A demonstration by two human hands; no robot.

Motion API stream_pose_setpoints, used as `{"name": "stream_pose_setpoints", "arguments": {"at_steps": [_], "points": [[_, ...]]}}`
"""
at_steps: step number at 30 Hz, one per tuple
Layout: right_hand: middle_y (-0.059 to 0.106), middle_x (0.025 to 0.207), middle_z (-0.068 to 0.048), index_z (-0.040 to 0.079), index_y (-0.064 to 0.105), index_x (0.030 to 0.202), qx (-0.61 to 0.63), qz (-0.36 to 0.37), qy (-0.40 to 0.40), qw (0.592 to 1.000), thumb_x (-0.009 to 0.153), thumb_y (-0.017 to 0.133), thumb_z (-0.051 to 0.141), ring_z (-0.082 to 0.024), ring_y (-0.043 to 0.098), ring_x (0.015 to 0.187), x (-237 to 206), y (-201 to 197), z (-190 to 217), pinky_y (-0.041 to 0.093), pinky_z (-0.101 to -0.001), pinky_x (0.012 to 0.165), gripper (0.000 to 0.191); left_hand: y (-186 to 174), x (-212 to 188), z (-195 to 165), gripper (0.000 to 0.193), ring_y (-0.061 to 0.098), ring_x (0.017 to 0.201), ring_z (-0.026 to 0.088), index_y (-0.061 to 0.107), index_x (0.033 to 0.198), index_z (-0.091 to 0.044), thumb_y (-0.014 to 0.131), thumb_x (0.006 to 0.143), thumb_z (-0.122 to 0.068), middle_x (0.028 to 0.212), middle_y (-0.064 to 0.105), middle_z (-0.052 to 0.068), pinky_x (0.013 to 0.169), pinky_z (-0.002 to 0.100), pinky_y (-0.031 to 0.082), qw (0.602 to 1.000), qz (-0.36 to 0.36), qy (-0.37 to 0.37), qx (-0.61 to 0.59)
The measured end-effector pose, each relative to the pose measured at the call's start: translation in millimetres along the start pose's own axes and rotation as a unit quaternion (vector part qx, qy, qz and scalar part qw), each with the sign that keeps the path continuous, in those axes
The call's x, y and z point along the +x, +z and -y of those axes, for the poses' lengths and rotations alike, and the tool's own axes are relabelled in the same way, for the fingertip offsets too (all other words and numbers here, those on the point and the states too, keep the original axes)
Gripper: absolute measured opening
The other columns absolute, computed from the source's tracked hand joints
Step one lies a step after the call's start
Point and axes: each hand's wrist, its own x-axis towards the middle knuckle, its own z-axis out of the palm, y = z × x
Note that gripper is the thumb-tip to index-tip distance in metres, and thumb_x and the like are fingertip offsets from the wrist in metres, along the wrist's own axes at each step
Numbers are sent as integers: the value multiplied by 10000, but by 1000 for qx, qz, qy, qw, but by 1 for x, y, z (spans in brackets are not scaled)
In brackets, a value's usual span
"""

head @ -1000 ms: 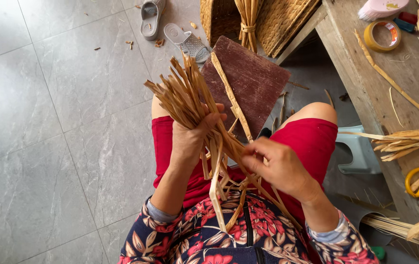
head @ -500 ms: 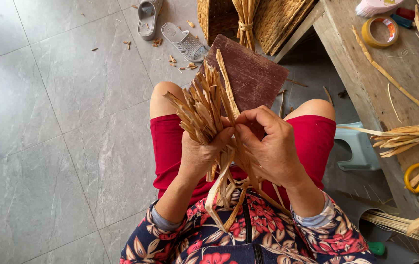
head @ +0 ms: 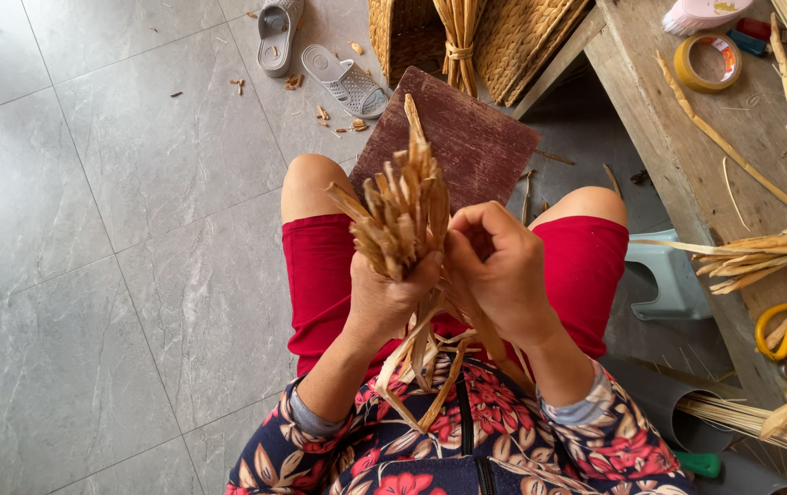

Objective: The person sits on the floor and repeatedly pulls apart bundles of dried plant strips, then uses yellow-handled scissors to trim the ends of the strips to a uniform length. The person holds the bundle in one hand and cuts with the other, working through the bundle methodically.

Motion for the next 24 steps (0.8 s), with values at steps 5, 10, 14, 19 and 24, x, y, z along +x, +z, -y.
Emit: {"name": "stream_pose_setpoints", "arguments": {"at_steps": [5,10,14,19,24], "points": [[668,879,-24,-3,654,996,3,37,-40,999,944,678,-18,-46,649,748,-4,-10,-4,556,-207,628,59,-5,4,5,156,667,788,78,704,1026,-18,786,898,-54,896,725,14,682,244,570,997,18,-46,-54],[678,870,-1,7,642,1004,19,41,-18,999,975,728,71,-47,655,741,-3,-12,-7,557,-202,642,111,-2,5,6,133,676,752,70,727,1010,-4,764,905,-77,867,740,16,653,243,572,997,-14,-72,-10],[676,937,-25,-4,653,1128,47,78,19,996,917,764,113,-65,670,767,-2,-15,-8,574,-205,655,265,-1,2,4,111,675,709,59,740,1008,-7,721,927,-81,816,739,13,613,241,567,998,-18,-51,27],[762,956,-68,5,715,1103,-28,46,-20,998,936,758,60,-100,754,801,-3,-11,-12,619,-227,682,181,2,3,2,100,663,716,54,747,990,-7,747,919,-78,809,734,13,608,240,555,997,-37,-18,69],[749,946,-80,7,709,1070,-83,27,-56,995,931,745,18,-121,760,795,-3,-3,-16,626,-239,666,144,4,5,2,73,671,672,57,730,961,-21,707,934,-84,764,731,17,572,244,562,994,-20,-27,103]]}}
